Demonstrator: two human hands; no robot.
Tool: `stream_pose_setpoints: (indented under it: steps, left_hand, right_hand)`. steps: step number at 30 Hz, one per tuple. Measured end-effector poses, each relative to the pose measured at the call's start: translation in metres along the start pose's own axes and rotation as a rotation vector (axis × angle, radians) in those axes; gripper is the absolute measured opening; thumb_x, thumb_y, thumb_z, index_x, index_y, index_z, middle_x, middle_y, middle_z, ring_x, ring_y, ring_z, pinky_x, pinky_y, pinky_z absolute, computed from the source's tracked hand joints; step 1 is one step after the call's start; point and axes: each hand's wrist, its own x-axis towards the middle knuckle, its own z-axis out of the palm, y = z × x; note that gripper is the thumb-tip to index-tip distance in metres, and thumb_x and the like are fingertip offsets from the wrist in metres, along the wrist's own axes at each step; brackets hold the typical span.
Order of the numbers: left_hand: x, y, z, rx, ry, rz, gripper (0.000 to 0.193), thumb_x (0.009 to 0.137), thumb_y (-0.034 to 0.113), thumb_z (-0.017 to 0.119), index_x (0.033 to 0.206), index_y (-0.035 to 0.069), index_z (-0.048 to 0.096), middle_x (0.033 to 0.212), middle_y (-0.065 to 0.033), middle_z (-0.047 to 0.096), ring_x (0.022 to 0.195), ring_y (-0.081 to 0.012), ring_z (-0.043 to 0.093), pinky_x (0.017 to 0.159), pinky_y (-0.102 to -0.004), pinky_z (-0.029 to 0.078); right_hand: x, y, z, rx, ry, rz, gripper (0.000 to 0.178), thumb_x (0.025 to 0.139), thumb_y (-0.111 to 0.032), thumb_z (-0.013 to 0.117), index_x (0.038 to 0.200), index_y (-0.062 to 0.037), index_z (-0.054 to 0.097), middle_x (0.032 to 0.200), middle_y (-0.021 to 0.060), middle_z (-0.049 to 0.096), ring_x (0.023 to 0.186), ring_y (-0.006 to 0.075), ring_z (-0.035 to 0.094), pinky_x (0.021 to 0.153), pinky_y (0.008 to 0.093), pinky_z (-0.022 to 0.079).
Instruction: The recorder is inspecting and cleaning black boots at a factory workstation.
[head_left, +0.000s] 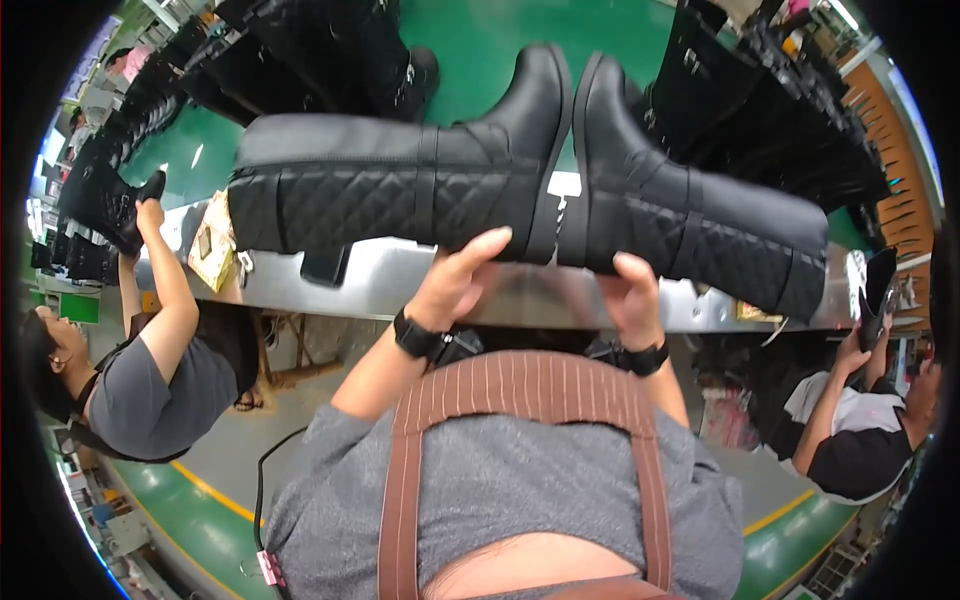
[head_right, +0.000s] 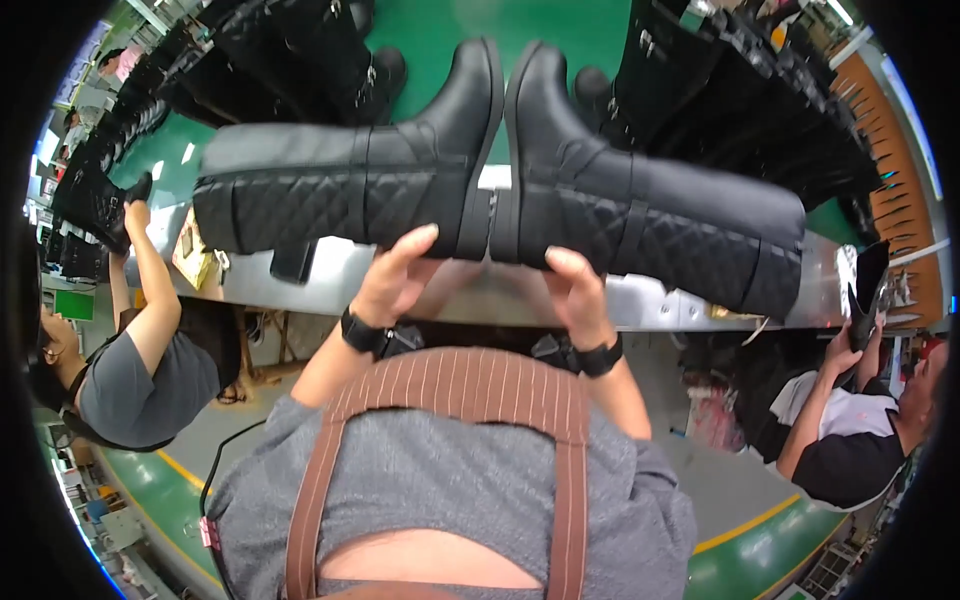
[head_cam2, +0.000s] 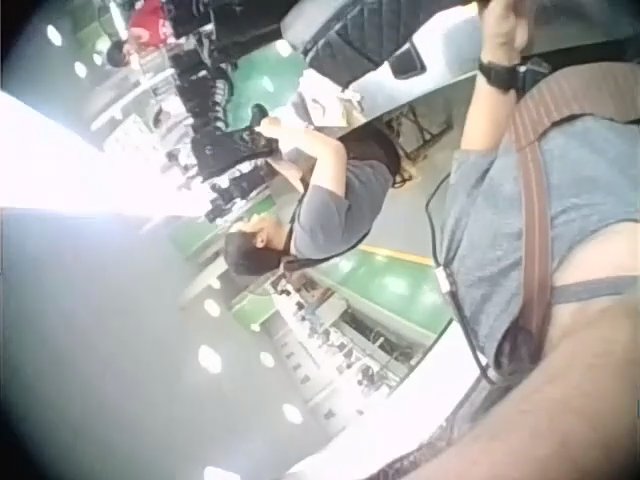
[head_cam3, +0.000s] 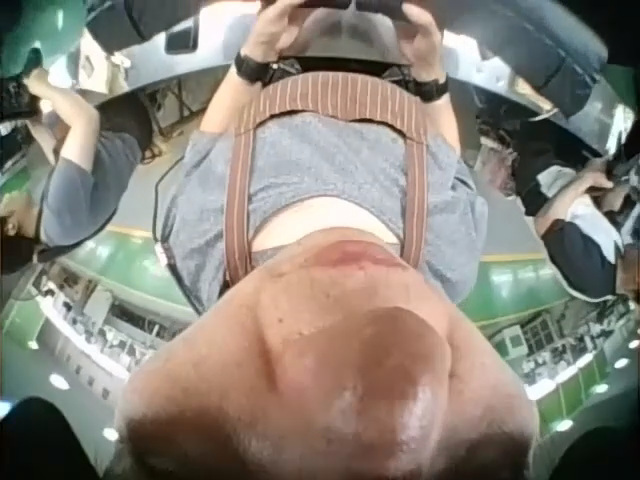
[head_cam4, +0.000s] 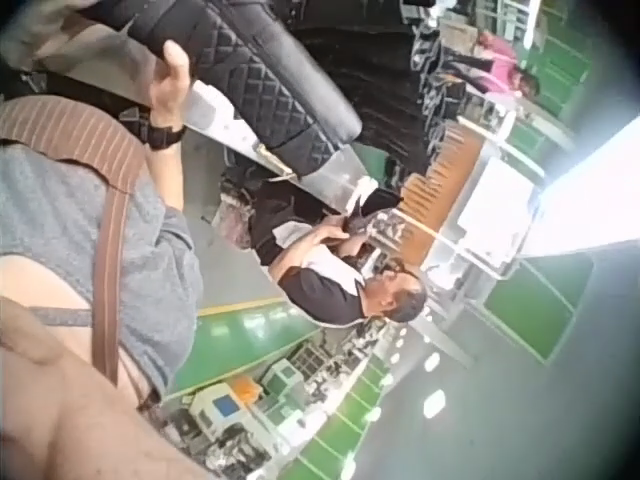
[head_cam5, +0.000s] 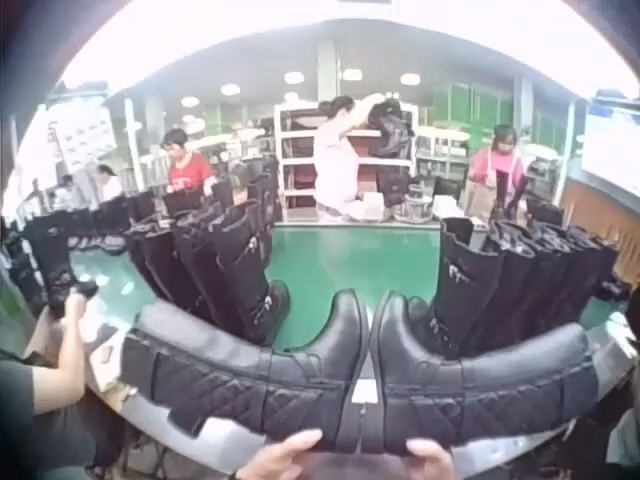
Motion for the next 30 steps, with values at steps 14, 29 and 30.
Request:
stream_pose_setpoints:
  steps: [14,29,30]
  left_hand:
    - [0.010,0.003,0.015,0.511,0.109,-0.025,0.052,0.098,0.021,0.062,0.144,0.004,0.044,0.129,-0.0059,0.060,0.117,-0.0184,0.057,0.102,-0.0333,0.044]
    - [0.044,0.005,-0.001,0.015,0.006,-0.061,0.070,0.102,0.044,0.053,0.157,0.016,0.021,0.149,-0.0063,0.043,0.132,-0.0191,0.046,0.114,-0.0362,0.035]
    - [0.043,-0.002,-0.001,-0.021,-0.010,-0.040,0.065,0.102,0.050,0.048,0.151,0.010,0.033,0.144,-0.0089,0.050,0.127,-0.0203,0.052,0.110,-0.0372,0.040]
  right_hand:
    - [0.036,-0.015,0.041,-0.740,0.181,-0.255,0.074,0.095,-0.021,0.066,0.156,-0.0114,0.027,0.139,0.0095,0.048,0.128,0.0234,0.049,0.099,0.0349,0.048]
    - [0.041,0.001,-0.021,0.223,0.021,0.140,0.053,0.104,-0.040,0.049,0.141,-0.0038,0.047,0.139,0.0103,0.054,0.126,0.0232,0.053,0.106,0.0386,0.044]
    - [0.039,0.000,-0.023,0.225,0.025,0.139,0.052,0.104,-0.040,0.049,0.141,-0.0036,0.047,0.139,0.0107,0.054,0.126,0.0238,0.053,0.106,0.0391,0.044]
